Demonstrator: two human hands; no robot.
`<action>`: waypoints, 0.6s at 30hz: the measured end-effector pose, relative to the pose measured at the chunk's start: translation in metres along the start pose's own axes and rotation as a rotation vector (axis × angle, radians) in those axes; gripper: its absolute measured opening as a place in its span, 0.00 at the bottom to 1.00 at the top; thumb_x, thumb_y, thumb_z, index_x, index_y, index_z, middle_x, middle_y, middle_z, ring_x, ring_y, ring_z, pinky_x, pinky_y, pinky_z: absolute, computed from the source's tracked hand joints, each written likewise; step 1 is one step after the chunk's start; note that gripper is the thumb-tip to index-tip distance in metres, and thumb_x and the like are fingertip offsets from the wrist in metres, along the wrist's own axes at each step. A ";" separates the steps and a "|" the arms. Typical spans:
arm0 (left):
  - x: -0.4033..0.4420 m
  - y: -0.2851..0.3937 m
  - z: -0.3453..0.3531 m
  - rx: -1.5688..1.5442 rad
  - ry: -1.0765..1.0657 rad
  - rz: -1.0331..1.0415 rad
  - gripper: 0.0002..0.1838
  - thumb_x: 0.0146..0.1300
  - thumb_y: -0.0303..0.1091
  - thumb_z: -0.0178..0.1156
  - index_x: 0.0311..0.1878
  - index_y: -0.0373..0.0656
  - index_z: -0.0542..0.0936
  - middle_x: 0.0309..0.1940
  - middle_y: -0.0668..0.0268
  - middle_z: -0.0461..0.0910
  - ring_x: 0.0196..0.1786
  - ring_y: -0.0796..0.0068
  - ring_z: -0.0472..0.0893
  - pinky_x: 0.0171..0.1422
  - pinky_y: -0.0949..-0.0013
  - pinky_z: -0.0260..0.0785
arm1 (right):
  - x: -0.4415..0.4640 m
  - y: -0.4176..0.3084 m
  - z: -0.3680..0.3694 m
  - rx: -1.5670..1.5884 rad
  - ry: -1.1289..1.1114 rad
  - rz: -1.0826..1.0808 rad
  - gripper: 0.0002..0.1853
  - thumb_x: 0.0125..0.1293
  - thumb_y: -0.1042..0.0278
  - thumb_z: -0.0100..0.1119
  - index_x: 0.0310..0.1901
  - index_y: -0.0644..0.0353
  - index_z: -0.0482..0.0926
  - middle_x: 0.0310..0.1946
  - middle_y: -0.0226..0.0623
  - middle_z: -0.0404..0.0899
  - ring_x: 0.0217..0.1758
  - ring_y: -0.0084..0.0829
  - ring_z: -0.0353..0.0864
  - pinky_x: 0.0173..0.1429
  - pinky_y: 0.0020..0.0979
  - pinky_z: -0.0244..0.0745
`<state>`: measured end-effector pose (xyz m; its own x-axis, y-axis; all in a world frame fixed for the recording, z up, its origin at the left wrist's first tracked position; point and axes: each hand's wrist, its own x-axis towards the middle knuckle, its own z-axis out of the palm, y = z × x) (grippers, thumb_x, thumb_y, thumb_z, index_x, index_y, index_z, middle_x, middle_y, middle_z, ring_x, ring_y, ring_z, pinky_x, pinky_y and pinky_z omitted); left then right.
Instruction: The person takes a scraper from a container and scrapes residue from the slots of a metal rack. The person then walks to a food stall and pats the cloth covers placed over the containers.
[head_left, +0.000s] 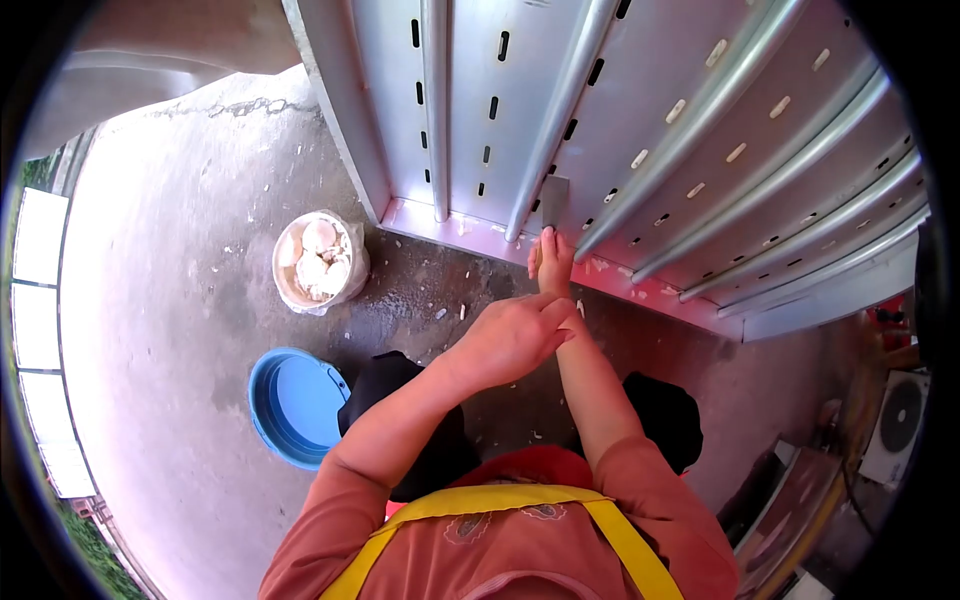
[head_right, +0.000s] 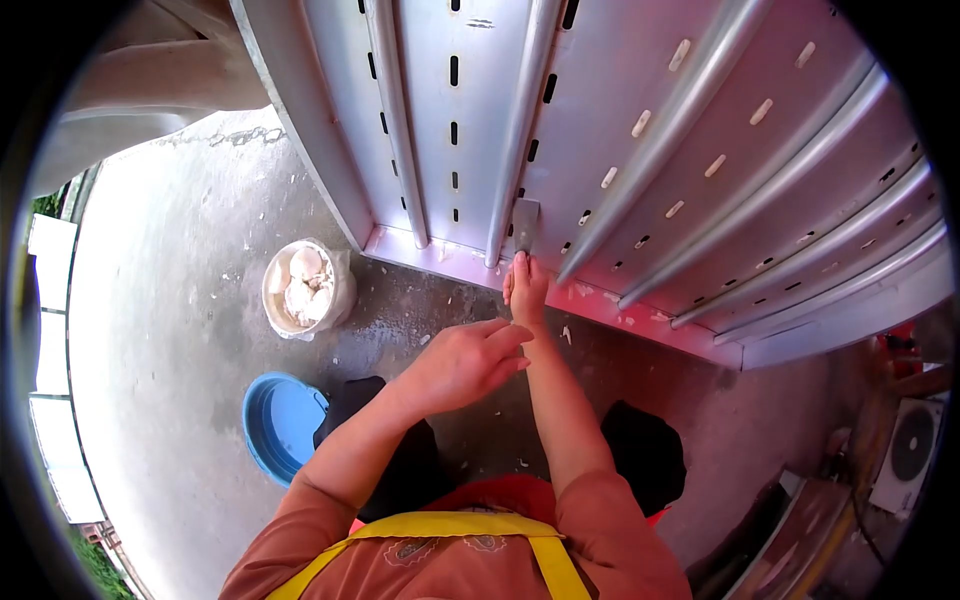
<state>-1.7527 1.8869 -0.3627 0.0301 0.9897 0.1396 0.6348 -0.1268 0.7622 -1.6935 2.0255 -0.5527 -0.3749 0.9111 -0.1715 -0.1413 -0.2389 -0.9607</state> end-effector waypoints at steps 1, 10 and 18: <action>0.001 0.000 -0.001 -0.008 0.000 -0.003 0.13 0.61 0.35 0.60 0.46 0.41 0.75 0.34 0.55 0.77 0.36 0.49 0.79 0.38 0.55 0.72 | -0.012 0.005 -0.002 -0.017 0.022 0.061 0.18 0.73 0.55 0.45 0.28 0.58 0.68 0.12 0.27 0.65 0.10 0.18 0.61 0.13 0.22 0.55; -0.001 -0.002 0.002 0.012 -0.007 -0.001 0.14 0.60 0.35 0.60 0.47 0.42 0.74 0.34 0.55 0.77 0.36 0.49 0.78 0.38 0.54 0.72 | -0.011 0.017 -0.005 -0.101 0.091 0.080 0.15 0.73 0.58 0.47 0.30 0.57 0.69 0.13 0.26 0.66 0.10 0.18 0.62 0.13 0.23 0.57; -0.002 0.000 0.000 0.023 0.023 0.043 0.12 0.60 0.34 0.60 0.46 0.43 0.74 0.35 0.55 0.77 0.37 0.50 0.79 0.38 0.55 0.73 | -0.012 0.012 0.026 -0.152 0.148 -0.070 0.10 0.72 0.63 0.49 0.34 0.58 0.67 0.17 0.27 0.67 0.15 0.19 0.64 0.18 0.24 0.60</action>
<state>-1.7527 1.8846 -0.3634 0.0400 0.9816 0.1866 0.6505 -0.1674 0.7408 -1.7144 2.0030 -0.5565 -0.2289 0.9657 -0.1228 -0.0186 -0.1305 -0.9913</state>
